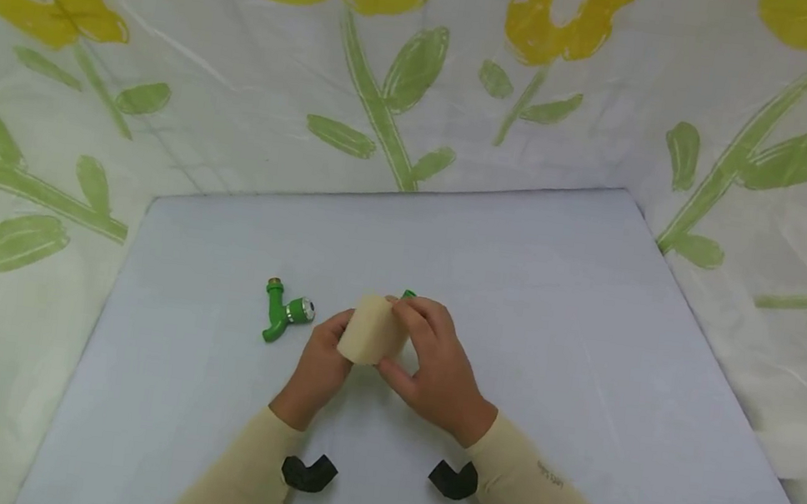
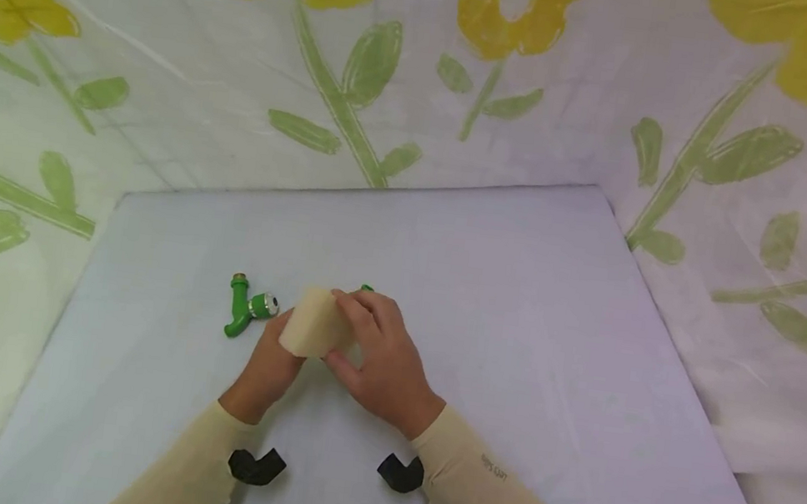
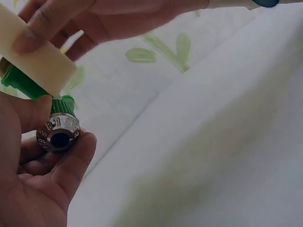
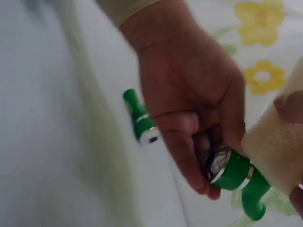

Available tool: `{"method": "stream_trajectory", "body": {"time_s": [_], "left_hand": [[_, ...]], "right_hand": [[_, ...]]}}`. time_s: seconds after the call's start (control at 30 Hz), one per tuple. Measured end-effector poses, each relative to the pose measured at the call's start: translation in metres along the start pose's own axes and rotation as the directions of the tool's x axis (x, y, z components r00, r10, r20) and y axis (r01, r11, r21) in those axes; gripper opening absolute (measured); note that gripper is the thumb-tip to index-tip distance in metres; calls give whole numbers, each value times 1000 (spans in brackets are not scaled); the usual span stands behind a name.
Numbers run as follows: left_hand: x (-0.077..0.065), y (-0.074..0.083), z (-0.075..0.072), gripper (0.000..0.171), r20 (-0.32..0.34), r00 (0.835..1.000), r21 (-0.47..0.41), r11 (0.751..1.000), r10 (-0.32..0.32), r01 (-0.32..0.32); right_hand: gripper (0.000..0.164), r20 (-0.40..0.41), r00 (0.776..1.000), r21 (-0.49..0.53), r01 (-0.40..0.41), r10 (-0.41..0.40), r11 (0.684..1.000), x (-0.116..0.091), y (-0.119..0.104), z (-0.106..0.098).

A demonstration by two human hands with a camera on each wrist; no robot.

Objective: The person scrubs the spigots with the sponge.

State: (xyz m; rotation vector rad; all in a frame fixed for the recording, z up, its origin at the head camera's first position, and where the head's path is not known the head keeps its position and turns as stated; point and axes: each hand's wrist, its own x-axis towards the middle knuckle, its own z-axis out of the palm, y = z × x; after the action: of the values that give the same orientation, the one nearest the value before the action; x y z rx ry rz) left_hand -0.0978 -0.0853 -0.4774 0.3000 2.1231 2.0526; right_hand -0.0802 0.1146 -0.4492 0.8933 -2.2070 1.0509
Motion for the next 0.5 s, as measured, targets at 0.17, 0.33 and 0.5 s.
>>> {"method": "stream_trajectory", "body": {"time_s": [0.17, 0.33, 0.5], "left_hand": [[-3, 1, -1, 28, 12, 999, -21, 999, 47, -47], [-4, 4, -7, 28, 48, 997, -158, 986, 65, -56], [-4, 11, -8, 38, 68, 995, -130, 989, 75, -66]], "right_hand": [[73, -7, 1000, -19, -11, 11, 1000, 0, 3, -2], [77, 45, 983, -70, -177, 181, 982, -13, 21, 4], [76, 70, 987, 3, -148, 148, 989, -12, 16, 4]]}}
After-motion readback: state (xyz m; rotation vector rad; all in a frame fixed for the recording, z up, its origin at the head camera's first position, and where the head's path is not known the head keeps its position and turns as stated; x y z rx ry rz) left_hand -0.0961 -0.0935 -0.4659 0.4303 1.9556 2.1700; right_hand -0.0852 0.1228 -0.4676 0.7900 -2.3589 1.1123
